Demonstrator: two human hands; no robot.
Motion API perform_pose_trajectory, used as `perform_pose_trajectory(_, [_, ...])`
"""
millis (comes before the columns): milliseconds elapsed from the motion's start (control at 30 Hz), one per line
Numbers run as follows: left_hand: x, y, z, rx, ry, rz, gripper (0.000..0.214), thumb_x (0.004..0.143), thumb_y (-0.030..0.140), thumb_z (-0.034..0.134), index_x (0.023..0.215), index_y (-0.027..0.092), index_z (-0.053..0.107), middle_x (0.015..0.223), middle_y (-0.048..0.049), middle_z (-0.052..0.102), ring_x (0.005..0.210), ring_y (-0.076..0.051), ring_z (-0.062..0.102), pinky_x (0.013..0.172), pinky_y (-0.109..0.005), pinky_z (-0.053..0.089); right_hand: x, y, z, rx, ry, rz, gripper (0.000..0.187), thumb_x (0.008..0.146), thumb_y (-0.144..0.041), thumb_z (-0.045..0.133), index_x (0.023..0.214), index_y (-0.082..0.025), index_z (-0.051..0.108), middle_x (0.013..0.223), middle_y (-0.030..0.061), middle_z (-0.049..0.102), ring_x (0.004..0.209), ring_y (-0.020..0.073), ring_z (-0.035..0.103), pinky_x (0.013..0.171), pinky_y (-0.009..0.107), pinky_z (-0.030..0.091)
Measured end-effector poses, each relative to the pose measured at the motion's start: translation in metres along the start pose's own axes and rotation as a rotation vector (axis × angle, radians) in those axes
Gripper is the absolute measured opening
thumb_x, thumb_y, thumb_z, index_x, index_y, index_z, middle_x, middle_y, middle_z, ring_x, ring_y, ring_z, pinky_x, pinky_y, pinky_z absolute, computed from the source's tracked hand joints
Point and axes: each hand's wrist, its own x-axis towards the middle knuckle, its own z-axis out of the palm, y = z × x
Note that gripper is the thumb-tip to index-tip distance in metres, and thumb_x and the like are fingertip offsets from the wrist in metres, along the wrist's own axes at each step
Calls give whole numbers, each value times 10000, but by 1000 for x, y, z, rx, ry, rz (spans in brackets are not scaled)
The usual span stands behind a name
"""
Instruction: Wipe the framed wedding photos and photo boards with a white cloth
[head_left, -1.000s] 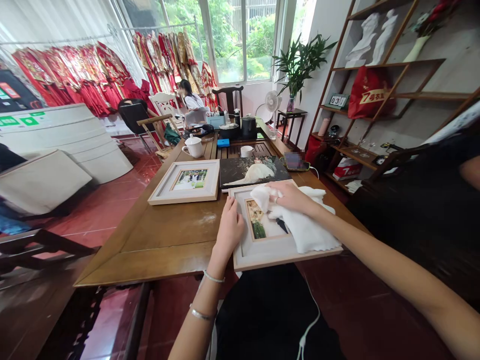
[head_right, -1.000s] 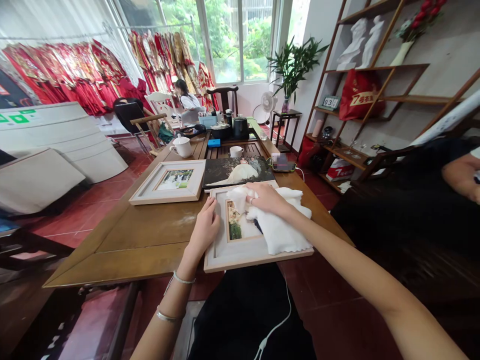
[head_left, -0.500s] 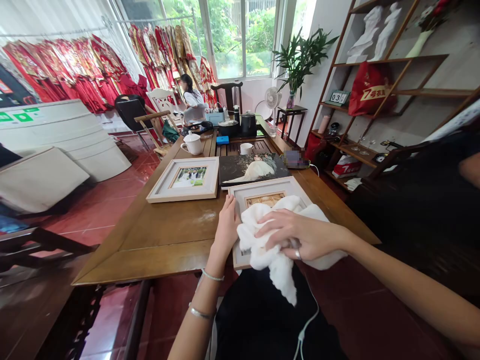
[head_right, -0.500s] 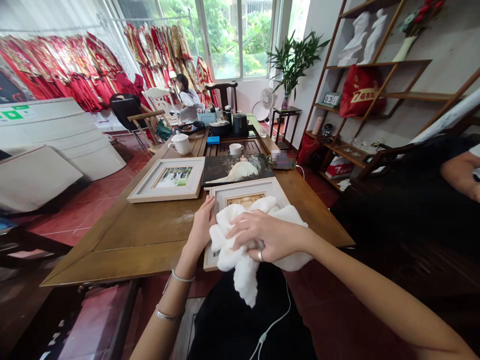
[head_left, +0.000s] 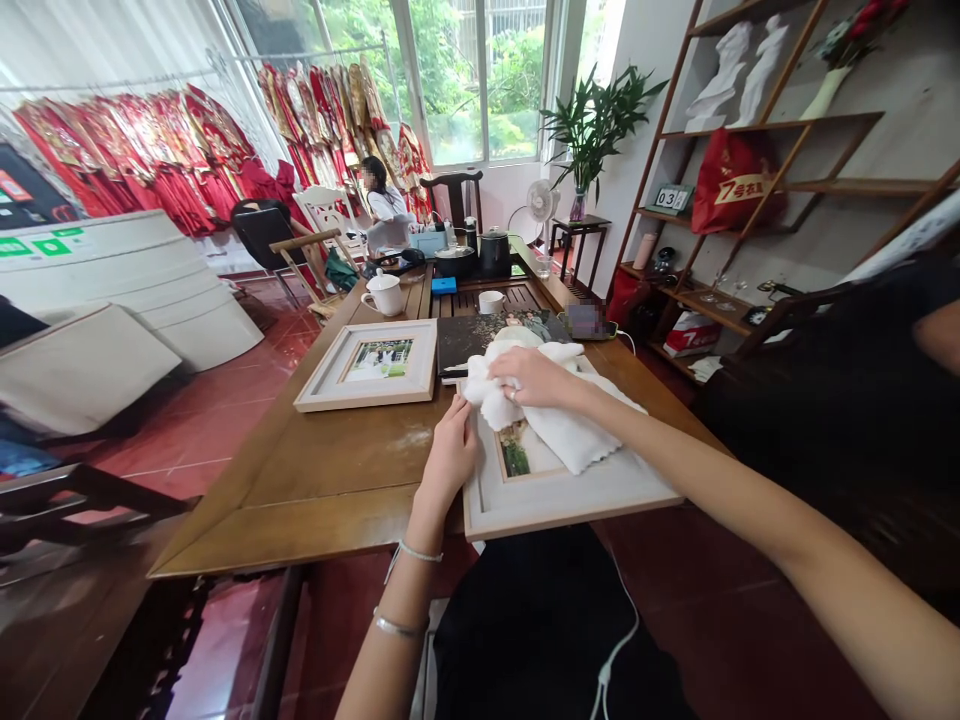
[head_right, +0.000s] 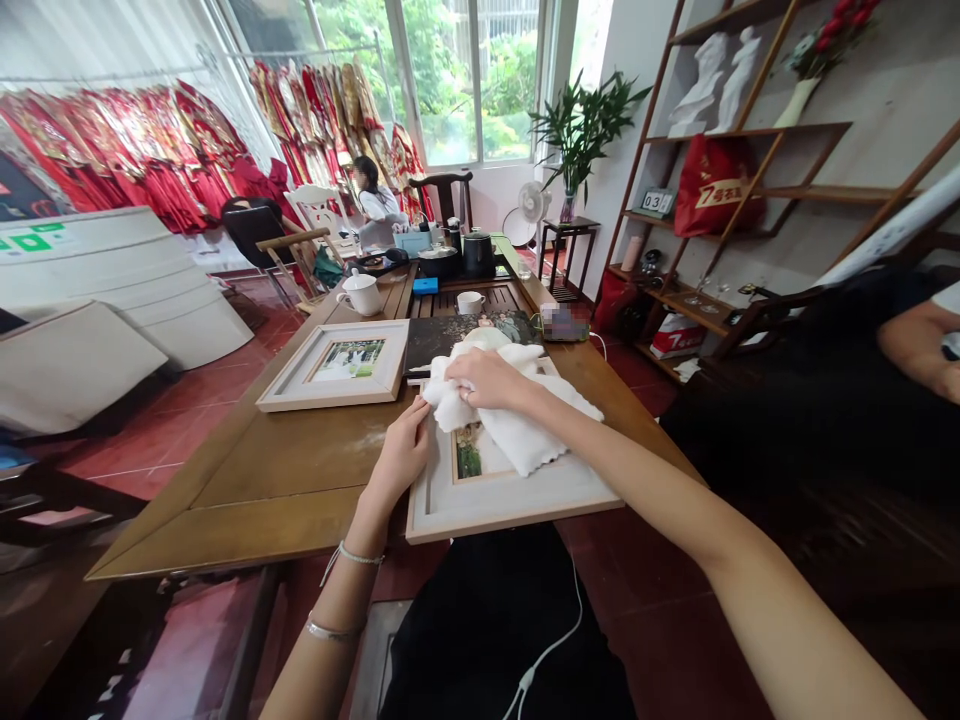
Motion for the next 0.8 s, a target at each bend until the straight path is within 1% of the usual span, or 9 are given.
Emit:
perform_pose_trajectory(100, [0,11,-5,-38,-23,16,424,790,16,390,1106,140,644,1269,-128,625,1217,-250,569,1040,-390,452,16,-13,7,-45,-33,10,271,752,-118,508,986,-143,643,1006,121,675,991,287,564,823,368,375])
perform_pose_trajectory(167, [0,14,-7,-56,-27,9,441,760,-1,404,1094,157,645,1269,-113,627,1206,-245,573,1023,-375,460,17,-18,9,-32,-67,0,256,737,-138,524,972,-145,625,951,116,669,933,279,567,773,350,361])
perform_pose_trajectory(267, [0,10,-5,-57,-50,24,359,801,51,437,1048,167,670,1261,-108,634,1252,-258,538,1060,-388,428,6,-19,7,26,-130,-56,210,738,-150,518,930,-155,605,882,76,650,810,221,556,689,305,342])
perform_pose_trajectory(367, [1,3,-2,-48,-56,-31,331,842,113,442,1061,162,685,1297,-115,618,1308,-273,492,1117,-413,369,-11,-22,1,95,-191,-105,163,742,-169,529,890,-169,595,825,42,630,739,186,536,641,283,341])
perform_pose_trajectory(467, [3,0,-1,-46,-54,-140,390,875,143,392,1167,138,650,1386,-125,555,1368,-265,424,1153,-428,319,-25,-30,-3,174,-218,-157,214,731,-170,548,939,-172,602,855,49,638,799,206,551,689,301,367])
perform_pose_trajectory(533, [5,1,-3,-40,-56,-185,390,912,189,347,1137,129,660,1381,-129,560,1367,-253,428,1153,-425,318,-32,-38,-4,208,-231,-200,263,716,-158,564,975,-171,603,916,66,649,881,229,559,759,333,374])
perform_pose_trajectory(667, [9,10,-5,27,-90,-157,372,941,251,340,927,127,691,1297,-152,619,1327,-254,475,1144,-403,327,-43,-55,-9,224,-270,-294,249,690,-129,566,930,-181,607,948,68,650,970,245,546,850,386,342])
perform_pose_trajectory(733, [11,13,-4,62,-95,-154,364,942,255,348,929,110,681,1304,-179,605,1337,-266,461,1151,-399,311,-51,-62,-14,204,-272,-330,230,681,-118,549,893,-189,602,932,59,650,970,243,540,855,395,329])
perform_pose_trajectory(800, [10,12,-2,68,-83,-171,395,960,277,316,991,101,668,1331,-190,580,1353,-271,441,1157,-410,300,-60,-70,-20,181,-279,-375,226,672,-119,542,877,-198,598,942,53,653,972,238,539,862,399,325])
